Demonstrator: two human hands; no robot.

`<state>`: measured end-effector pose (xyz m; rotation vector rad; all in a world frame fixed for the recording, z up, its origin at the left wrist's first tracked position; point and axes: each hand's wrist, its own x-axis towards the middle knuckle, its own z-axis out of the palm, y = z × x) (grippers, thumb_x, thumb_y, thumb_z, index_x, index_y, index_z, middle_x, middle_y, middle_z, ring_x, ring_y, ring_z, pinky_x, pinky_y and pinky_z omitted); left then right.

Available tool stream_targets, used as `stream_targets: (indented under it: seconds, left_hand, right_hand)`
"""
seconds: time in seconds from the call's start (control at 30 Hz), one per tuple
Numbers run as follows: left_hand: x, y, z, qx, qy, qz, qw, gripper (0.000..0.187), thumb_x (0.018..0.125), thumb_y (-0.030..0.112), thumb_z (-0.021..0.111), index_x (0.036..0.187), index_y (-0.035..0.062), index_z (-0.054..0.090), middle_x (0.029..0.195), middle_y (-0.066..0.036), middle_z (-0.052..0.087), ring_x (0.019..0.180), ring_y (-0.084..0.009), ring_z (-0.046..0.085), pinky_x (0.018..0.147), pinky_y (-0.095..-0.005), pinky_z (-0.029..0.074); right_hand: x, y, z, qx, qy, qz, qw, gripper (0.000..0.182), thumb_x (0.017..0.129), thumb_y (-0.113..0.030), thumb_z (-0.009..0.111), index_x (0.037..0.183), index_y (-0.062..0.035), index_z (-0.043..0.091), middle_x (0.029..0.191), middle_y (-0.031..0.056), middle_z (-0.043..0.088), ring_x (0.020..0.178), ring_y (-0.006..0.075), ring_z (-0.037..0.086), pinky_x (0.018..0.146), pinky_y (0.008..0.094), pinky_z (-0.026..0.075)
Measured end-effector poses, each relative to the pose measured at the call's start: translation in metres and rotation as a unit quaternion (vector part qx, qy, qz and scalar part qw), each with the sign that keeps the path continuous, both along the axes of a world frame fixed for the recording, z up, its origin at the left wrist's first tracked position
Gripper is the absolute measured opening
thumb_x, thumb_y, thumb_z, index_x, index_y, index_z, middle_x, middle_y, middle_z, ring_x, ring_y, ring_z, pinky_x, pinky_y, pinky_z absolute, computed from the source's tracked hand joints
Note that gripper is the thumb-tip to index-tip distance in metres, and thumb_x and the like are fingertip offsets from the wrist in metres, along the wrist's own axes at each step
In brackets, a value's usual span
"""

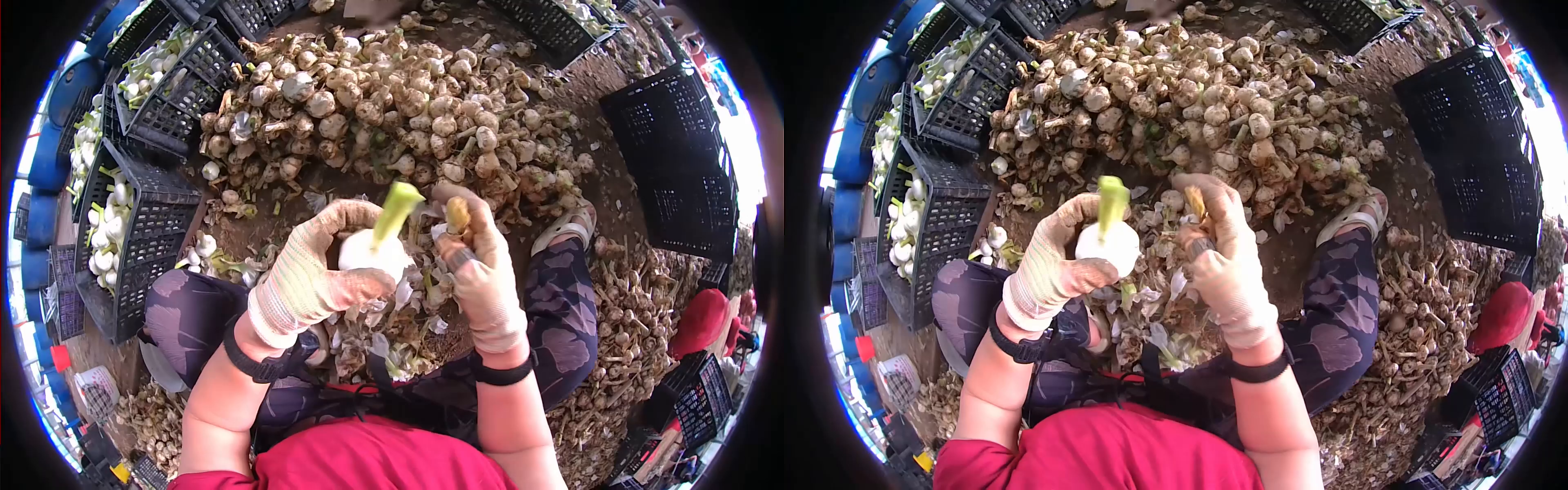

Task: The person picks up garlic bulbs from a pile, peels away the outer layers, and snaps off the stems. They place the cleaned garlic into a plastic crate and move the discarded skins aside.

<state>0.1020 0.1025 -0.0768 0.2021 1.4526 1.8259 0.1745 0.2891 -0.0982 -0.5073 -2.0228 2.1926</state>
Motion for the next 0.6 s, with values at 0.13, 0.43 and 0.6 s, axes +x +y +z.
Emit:
stream_targets:
  seconds: [0.13, 0.43, 0.6]
  left_hand:
    - [0.0, 0.002, -0.007, -0.112, 0.269, 0.012, 0.956, 0.064, 0.058, 0.015, 0.089, 0.114, 0.0039, 0.06, 0.111, -0.009, 0.054, 0.106, -0.0205, 0.054, 0.094, -0.0339, 0.044]
    - [0.001, 0.003, 0.004, 0.013, 0.032, 0.005, 0.999, 0.072, 0.068, 0.018, 0.086, 0.127, 0.0027, 0.05, 0.113, -0.004, 0.059, 0.101, -0.0129, 0.057, 0.088, -0.0278, 0.048]
    - [0.001, 0.008, -0.004, -0.083, 0.422, -0.004, 0.903, 0.067, 0.079, 0.033, 0.076, 0.13, 0.0008, 0.046, 0.11, -0.009, 0.056, 0.098, -0.0175, 0.057, 0.087, -0.0305, 0.047]
  right_hand:
    - [0.004, -0.007, 0.016, -0.144, -0.019, 0.081, 0.986, 0.038, 0.08, -0.015, 0.07, 0.115, -0.0037, 0.06, 0.097, -0.0005, 0.051, 0.085, 0.0082, 0.048, 0.079, 0.0235, 0.041]
    - [0.008, -0.012, 0.022, -0.182, -0.039, 0.04, 0.982, 0.019, 0.089, -0.016, 0.064, 0.101, -0.0005, 0.065, 0.089, 0.0028, 0.062, 0.075, 0.0077, 0.056, 0.068, 0.0221, 0.046]
    - [0.011, -0.023, 0.001, -0.292, -0.019, -0.006, 0.956, 0.021, 0.092, -0.019, 0.06, 0.102, -0.0008, 0.063, 0.088, 0.0008, 0.064, 0.074, 0.0063, 0.058, 0.065, 0.0218, 0.047]
